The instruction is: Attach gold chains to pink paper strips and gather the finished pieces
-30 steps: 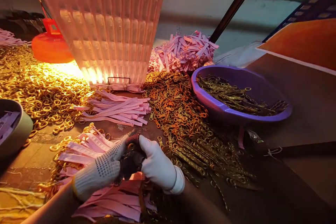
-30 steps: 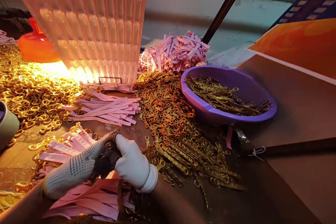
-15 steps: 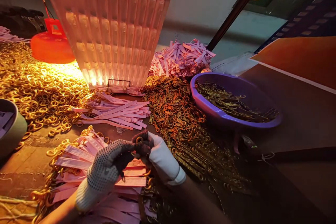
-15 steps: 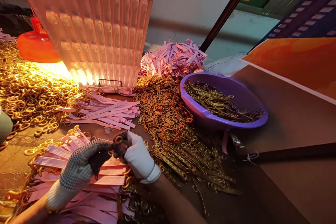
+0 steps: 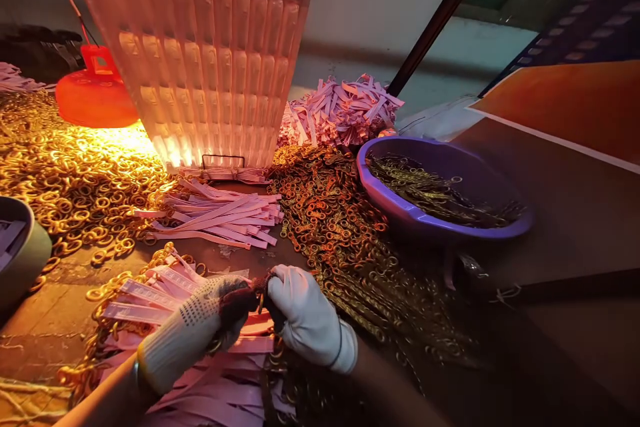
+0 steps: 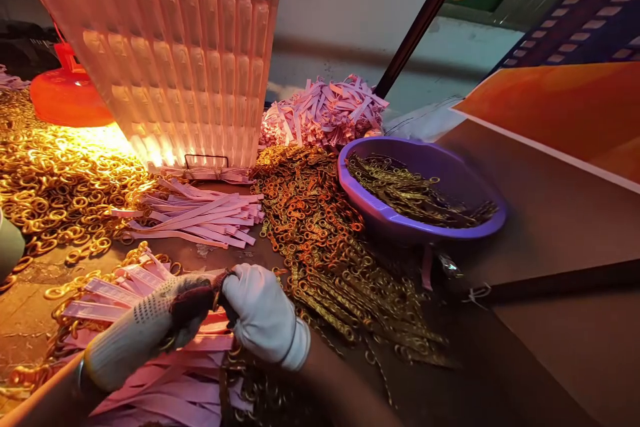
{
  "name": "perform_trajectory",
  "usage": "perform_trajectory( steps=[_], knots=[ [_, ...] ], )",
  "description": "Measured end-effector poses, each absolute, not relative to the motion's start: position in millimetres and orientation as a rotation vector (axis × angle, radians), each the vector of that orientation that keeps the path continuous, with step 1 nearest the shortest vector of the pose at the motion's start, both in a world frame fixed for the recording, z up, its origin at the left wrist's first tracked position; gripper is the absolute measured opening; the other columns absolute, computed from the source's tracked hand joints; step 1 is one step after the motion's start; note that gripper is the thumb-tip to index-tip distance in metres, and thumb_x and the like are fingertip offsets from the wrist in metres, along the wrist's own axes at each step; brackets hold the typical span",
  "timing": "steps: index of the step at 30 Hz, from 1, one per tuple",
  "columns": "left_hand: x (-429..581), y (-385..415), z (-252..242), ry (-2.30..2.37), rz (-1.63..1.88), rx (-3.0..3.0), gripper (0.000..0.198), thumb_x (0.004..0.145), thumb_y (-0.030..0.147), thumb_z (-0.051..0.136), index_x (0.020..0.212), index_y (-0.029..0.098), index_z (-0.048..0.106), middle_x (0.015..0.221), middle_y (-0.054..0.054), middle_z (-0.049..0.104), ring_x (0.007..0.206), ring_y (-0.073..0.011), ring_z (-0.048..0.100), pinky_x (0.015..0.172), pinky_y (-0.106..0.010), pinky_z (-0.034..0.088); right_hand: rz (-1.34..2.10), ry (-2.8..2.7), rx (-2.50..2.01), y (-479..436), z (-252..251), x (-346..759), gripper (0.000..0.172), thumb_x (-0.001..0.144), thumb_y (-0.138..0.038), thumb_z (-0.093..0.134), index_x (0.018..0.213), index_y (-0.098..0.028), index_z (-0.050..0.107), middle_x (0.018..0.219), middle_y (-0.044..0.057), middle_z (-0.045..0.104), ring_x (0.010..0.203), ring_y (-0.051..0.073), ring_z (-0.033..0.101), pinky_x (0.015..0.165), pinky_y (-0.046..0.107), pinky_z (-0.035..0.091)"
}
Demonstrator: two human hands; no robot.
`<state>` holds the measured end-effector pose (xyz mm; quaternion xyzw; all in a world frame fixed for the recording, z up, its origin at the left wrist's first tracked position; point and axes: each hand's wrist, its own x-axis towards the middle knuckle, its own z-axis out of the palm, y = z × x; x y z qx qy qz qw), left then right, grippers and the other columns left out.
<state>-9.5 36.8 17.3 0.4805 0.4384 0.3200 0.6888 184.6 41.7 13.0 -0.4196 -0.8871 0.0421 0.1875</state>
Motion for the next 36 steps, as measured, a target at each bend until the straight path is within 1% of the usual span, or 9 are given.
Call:
perform_trajectory(
  steps=[5,10,14,17,19,21,24,31,36],
  knots=[
    [-11.6,39.3,26.9,1.122,0.590,1.517,0.035,0.086,0.048,0.061,0.072,0.017,0.055,0.058,0.002,0.051,0.050,-0.0084,0.039,0.045,-0.020,0.029,0.072,-2.605,-1.278,36.4,23.5,184.6,0.007,0.079,-0.027,0.058,0.078,-0.021,0.056,0.072,0.002,0.058,0.062,0.017,0.043,0.059,0.036,0.018],
    [-7.5,33.5,25.5,1.022,0.598,1.161,0.039,0.091,0.055,0.051,0.072,0.020,0.046,0.049,0.006,0.043,0.039,-0.0077,0.034,0.038,-0.020,0.024,0.009,-2.374,-1.381,22.2,17.0,170.6,0.017,0.064,-0.015,0.056,0.081,-0.019,0.056,0.081,0.007,0.061,0.069,0.020,0.048,0.060,0.033,0.020],
    [-4.6,40.4,23.1,1.051,0.696,0.977,0.039,0.083,0.056,0.061,0.074,0.021,0.045,0.053,0.006,0.043,0.042,-0.0071,0.037,0.041,-0.018,0.028,0.462,-2.122,-1.432,20.8,6.9,170.2,0.004,0.082,-0.016,0.053,0.080,-0.019,0.054,0.072,0.003,0.061,0.062,0.016,0.050,0.056,0.028,0.024],
    [-7.6,87.0,22.2,1.180,0.526,1.444,0.038,0.091,0.052,0.046,0.077,0.018,0.056,0.056,0.001,0.052,0.042,-0.0105,0.043,0.042,-0.022,0.034,0.657,-1.956,-1.382,32.1,9.1,178.7,0.015,0.090,-0.018,0.051,0.076,-0.019,0.056,0.069,0.002,0.061,0.061,0.014,0.051,0.057,0.025,0.030],
    [-10.4,137.4,21.8,1.388,0.468,1.842,0.034,0.093,0.041,0.045,0.088,0.015,0.066,0.067,-0.005,0.063,0.053,-0.0153,0.054,0.050,-0.026,0.043,0.646,-1.833,-1.327,39.3,13.5,184.2,0.018,0.092,-0.020,0.052,0.075,-0.019,0.058,0.070,0.003,0.061,0.063,0.014,0.051,0.059,0.024,0.034],
    [-11.1,189.7,19.5,1.517,0.503,1.984,0.025,0.093,0.032,0.051,0.097,0.014,0.069,0.086,-0.009,0.069,0.080,-0.0210,0.062,0.072,-0.032,0.050,0.688,-1.745,-1.238,43.2,17.4,187.7,0.021,0.094,-0.024,0.051,0.076,-0.018,0.061,0.067,0.002,0.060,0.062,0.014,0.050,0.059,0.023,0.037],
    [-6.3,243.7,6.8,1.685,0.479,2.115,0.028,0.092,0.022,0.058,0.118,0.012,0.062,0.117,-0.013,0.064,0.110,-0.0255,0.058,0.096,-0.044,0.047,0.785,-1.659,-1.125,44.1,18.2,189.8,0.025,0.096,-0.030,0.052,0.079,-0.018,0.065,0.067,0.002,0.061,0.062,0.013,0.050,0.061,0.023,0.042],
    [3.7,247.4,-20.8,1.746,0.404,2.222,0.026,0.095,0.025,0.059,0.118,0.015,0.061,0.122,-0.010,0.060,0.105,-0.0242,0.060,0.092,-0.046,0.051,0.821,-1.673,-1.176,45.5,8.8,194.7,0.020,0.095,-0.028,0.054,0.084,-0.017,0.068,0.071,0.003,0.063,0.065,0.015,0.054,0.063,0.024,0.045],
    [-13.4,212.5,11.9,1.649,0.522,2.130,0.031,0.092,0.024,0.053,0.118,0.009,0.062,0.101,-0.012,0.070,0.089,-0.0217,0.063,0.077,-0.031,0.048,0.692,-1.834,-1.288,46.8,14.1,198.2,0.014,0.091,-0.016,0.050,0.089,-0.019,0.064,0.076,0.004,0.065,0.069,0.016,0.055,0.066,0.024,0.044]
  ],
)
